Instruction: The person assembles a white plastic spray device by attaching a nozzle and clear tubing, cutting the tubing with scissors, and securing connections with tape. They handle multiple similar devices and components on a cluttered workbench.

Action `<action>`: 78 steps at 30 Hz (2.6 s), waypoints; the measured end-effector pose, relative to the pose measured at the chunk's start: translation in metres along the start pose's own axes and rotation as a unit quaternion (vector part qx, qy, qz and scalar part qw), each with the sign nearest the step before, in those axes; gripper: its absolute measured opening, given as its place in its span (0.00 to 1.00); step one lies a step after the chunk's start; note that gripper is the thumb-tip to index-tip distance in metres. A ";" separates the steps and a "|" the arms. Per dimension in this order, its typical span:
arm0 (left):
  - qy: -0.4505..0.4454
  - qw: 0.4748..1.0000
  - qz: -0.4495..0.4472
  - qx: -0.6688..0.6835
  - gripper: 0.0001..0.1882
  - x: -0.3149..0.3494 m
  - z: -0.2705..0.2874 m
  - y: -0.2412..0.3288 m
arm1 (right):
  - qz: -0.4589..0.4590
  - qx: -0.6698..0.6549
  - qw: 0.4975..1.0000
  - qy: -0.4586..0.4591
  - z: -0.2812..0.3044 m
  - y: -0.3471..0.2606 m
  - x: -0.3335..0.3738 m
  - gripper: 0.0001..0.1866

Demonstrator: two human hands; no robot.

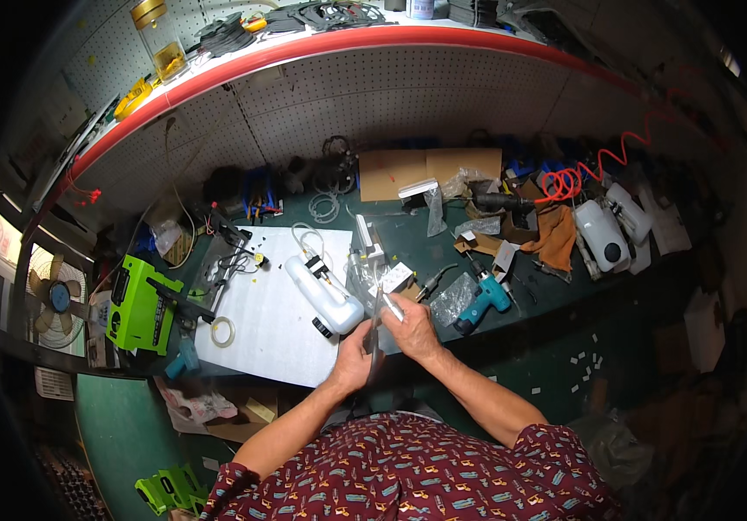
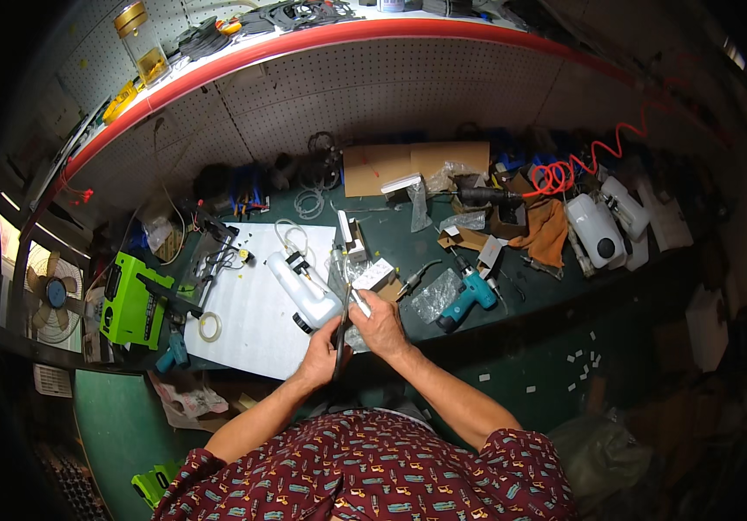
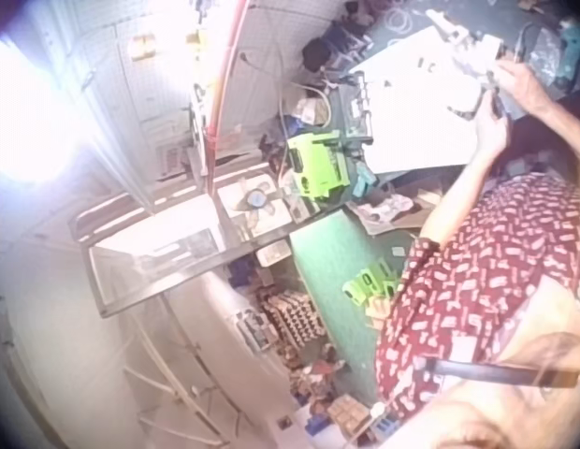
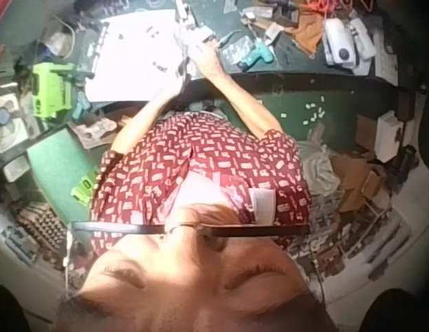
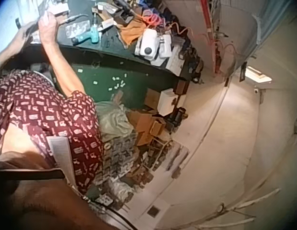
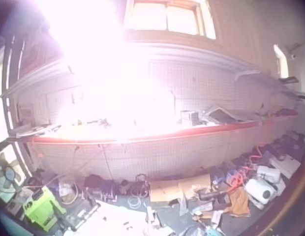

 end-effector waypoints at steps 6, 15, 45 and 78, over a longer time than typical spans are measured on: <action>-0.014 0.995 -0.043 -0.092 0.30 0.003 0.008 0.026 | -0.021 0.008 0.999 -0.023 0.014 0.016 -0.001 0.17; -0.164 0.976 0.083 0.117 0.34 0.007 0.008 0.019 | -0.021 0.016 0.991 -0.130 0.023 0.009 0.000 0.19; -0.269 0.785 0.144 0.539 0.37 0.044 -0.029 0.112 | -0.098 -0.338 0.915 -0.199 0.020 -0.023 -0.018 0.31; -0.109 0.881 0.121 0.445 0.37 0.028 0.008 0.080 | -0.083 -0.532 0.826 -0.166 0.038 -0.053 0.007 0.25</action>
Point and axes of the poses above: each hand's wrist, its own x-axis away from the middle knuckle, its own z-axis out of the back of the hand, y = z × x, the point moved 10 cm from there along -x, towards the middle knuckle, and after that the axes turned 2 degrees about z, right-handed, at the moved point
